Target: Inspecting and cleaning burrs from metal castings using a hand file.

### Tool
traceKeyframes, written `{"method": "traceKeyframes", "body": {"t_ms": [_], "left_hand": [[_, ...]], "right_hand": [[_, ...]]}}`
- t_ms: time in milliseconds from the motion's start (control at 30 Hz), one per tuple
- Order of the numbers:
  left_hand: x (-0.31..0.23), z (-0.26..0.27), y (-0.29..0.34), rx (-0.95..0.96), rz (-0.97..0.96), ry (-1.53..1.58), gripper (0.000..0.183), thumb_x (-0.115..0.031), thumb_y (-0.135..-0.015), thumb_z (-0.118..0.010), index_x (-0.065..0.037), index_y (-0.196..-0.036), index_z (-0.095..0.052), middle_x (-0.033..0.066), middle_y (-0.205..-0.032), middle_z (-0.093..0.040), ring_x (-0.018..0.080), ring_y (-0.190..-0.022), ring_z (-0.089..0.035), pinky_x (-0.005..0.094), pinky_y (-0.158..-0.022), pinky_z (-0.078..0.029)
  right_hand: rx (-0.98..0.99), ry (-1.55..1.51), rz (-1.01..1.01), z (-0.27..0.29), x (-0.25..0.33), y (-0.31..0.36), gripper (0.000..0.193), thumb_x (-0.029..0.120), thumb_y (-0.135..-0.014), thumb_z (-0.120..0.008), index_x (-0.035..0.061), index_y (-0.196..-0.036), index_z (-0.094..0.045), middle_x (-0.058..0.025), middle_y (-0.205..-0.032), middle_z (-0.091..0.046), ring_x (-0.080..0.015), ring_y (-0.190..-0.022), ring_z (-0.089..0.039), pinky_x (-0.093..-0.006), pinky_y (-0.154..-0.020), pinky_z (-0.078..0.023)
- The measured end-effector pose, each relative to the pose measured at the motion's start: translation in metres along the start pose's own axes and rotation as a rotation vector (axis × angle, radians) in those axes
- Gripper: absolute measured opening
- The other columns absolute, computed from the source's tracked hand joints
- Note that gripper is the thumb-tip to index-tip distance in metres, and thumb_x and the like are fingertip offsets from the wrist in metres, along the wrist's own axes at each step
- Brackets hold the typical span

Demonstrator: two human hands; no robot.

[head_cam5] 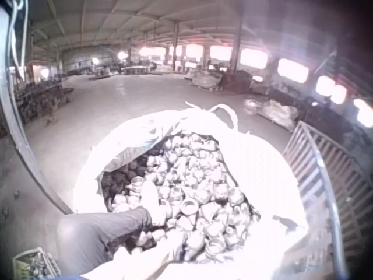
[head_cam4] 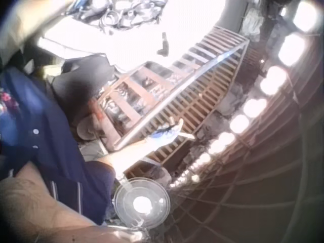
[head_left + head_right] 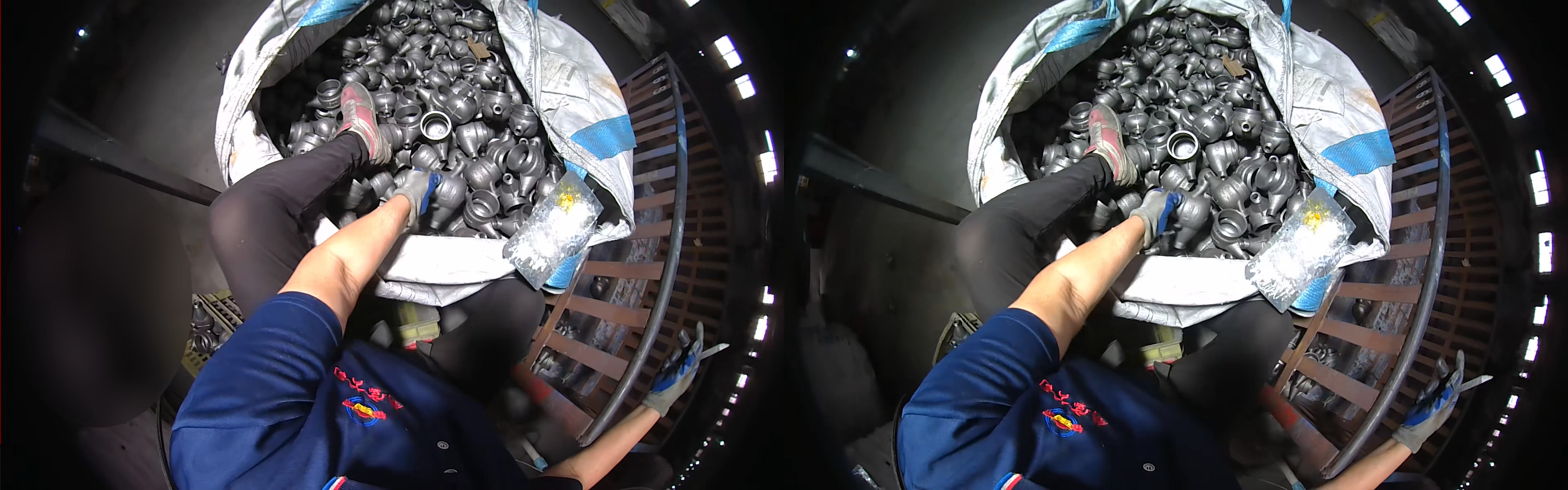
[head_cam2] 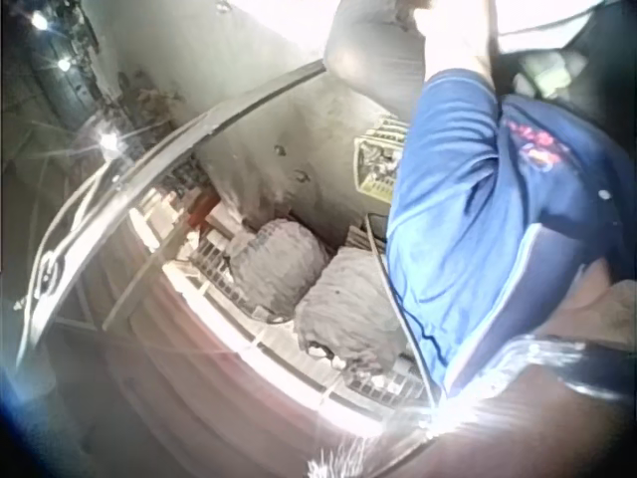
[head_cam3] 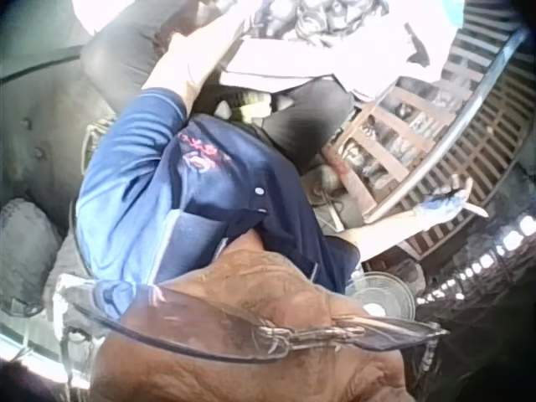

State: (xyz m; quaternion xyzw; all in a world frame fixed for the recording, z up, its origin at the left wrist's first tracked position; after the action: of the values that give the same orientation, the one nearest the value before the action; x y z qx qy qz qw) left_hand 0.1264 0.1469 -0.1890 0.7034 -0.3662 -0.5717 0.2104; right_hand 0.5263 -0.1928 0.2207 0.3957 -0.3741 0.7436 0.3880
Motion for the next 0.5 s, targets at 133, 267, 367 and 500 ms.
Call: {"method": "traceKeyframes", "body": {"t_ms": [133,267,367,500], "left_hand": [[-0.017,-0.019,0.049,0.24,0.008,0.455,0.032,-0.018,-0.086,-0.045,-0.001,-0.111,-0.054,0.0153,-0.094,-0.063,0.0292,-0.079,-0.064,0.0447,-0.064,-0.053],[-0.049,-0.019,0.127,0.264,-0.18,0.381,0.023,-0.013,-0.08,-0.051,-0.004,-0.099,-0.058,0.0113,-0.089,-0.062,0.0231,-0.076,-0.062,0.0365,-0.067,-0.051],[-0.065,-0.03,0.171,0.313,-0.266,0.411,0.025,-0.019,-0.085,-0.049,-0.007,-0.106,-0.055,0.0091,-0.087,-0.06,0.0237,-0.072,-0.063,0.0379,-0.049,-0.054],[-0.069,-0.027,0.225,0.498,-0.264,0.427,0.031,-0.02,-0.088,-0.042,-0.004,-0.113,-0.052,0.0145,-0.097,-0.061,0.0266,-0.075,-0.064,0.0412,-0.049,-0.055]], "right_hand": [[0.089,-0.159,0.095,-0.031,0.066,0.058,0.038,0.026,-0.093,-0.043,0.0065,-0.125,-0.05,0.0007,-0.084,-0.057,0.0033,-0.049,-0.029,-0.0122,-0.044,-0.017],[0.41,-0.429,0.177,-0.097,0.065,0.137,0.036,0.02,-0.091,-0.05,-0.0058,-0.116,-0.053,-0.0061,-0.092,-0.062,0.0029,-0.048,-0.036,-0.0118,-0.043,-0.022],[0.63,-0.47,0.056,-0.164,0.038,0.186,0.03,0.015,-0.087,-0.057,-0.0037,-0.11,-0.058,-0.0063,-0.089,-0.063,0.0011,-0.048,-0.04,-0.0134,-0.041,-0.026],[0.919,-0.581,-0.288,-0.254,0.003,0.24,0.032,0.02,-0.085,-0.061,0.0007,-0.11,-0.057,0.0027,-0.07,-0.054,-0.0007,-0.043,-0.039,-0.015,-0.036,-0.025]]}}
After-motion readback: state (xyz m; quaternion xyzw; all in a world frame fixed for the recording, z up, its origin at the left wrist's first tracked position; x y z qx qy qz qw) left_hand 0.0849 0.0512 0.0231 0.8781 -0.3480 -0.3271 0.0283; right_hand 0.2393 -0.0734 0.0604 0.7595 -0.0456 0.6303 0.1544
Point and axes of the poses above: each hand's wrist, its own y-axis away from the middle knuckle, its own z-axis out of the back of the hand, x = y × z, the point moved 9 cm from there along -y, towards the middle knuckle
